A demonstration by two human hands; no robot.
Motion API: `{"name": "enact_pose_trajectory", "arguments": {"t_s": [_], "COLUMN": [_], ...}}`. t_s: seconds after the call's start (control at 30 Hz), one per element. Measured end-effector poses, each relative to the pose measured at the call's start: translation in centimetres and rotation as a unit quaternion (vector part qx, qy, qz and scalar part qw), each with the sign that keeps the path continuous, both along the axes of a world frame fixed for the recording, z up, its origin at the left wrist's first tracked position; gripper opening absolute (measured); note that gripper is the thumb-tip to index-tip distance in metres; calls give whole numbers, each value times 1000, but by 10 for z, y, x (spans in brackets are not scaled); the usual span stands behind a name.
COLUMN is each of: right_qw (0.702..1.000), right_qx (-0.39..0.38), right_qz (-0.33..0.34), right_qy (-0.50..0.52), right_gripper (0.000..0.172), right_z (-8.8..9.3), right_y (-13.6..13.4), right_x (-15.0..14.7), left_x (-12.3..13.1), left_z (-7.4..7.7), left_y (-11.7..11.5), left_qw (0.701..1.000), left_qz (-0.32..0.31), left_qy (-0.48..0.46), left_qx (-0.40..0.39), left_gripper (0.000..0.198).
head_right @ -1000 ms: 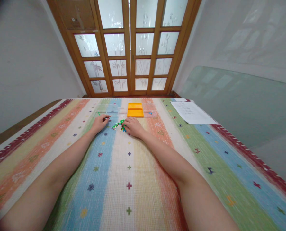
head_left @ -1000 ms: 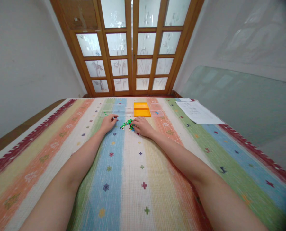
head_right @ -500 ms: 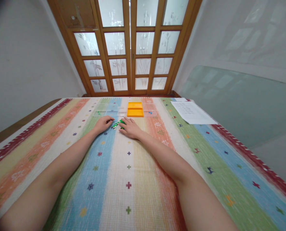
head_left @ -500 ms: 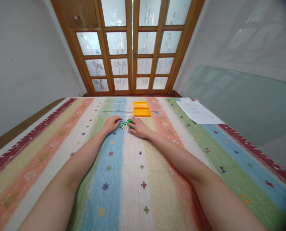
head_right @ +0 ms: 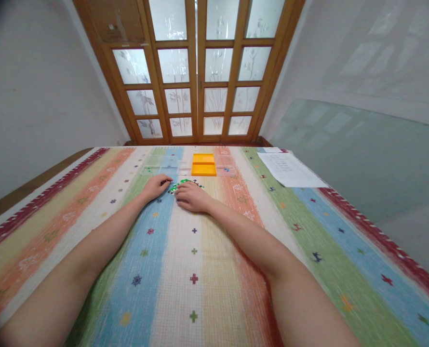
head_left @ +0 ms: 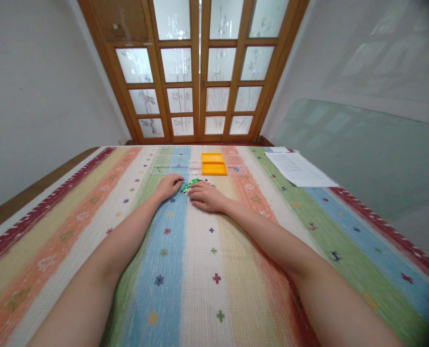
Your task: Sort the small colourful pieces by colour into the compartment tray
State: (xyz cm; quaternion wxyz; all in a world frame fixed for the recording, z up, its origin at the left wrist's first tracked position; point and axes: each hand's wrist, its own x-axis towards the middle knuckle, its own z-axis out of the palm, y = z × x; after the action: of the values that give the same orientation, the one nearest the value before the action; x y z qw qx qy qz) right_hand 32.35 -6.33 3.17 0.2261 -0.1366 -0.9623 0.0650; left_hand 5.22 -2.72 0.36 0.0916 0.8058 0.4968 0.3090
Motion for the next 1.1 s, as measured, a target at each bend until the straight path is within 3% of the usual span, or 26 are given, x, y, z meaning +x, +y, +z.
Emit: {"name": "enact_pose_trajectory", "arguments": {"t_s": [0.33,0.63,0.87,1.1], "right_qw": [1000,999,978,914], "right_qx": [4,-7,-41,-10], "right_qz": [-16,-33,-168,-349], "right_qy": [3,19,117,206], "right_gripper": [16,13,9,14], "right_z": [-4,-8,-11,-13], "right_y": [1,2,27,71], "right_x": [-5,-6,15,68], "left_x": [4,4,3,2], "left_z": [3,3,4,8], "left_y": [-3,-3,-2,-5], "left_qw": [996,997,997,998], "left_qz": [-73,-62,-66,-43], "left_qy": [40,41,33,35], "left_qx": [17,-1,-2,3], "left_gripper": [36,26,21,22]}}
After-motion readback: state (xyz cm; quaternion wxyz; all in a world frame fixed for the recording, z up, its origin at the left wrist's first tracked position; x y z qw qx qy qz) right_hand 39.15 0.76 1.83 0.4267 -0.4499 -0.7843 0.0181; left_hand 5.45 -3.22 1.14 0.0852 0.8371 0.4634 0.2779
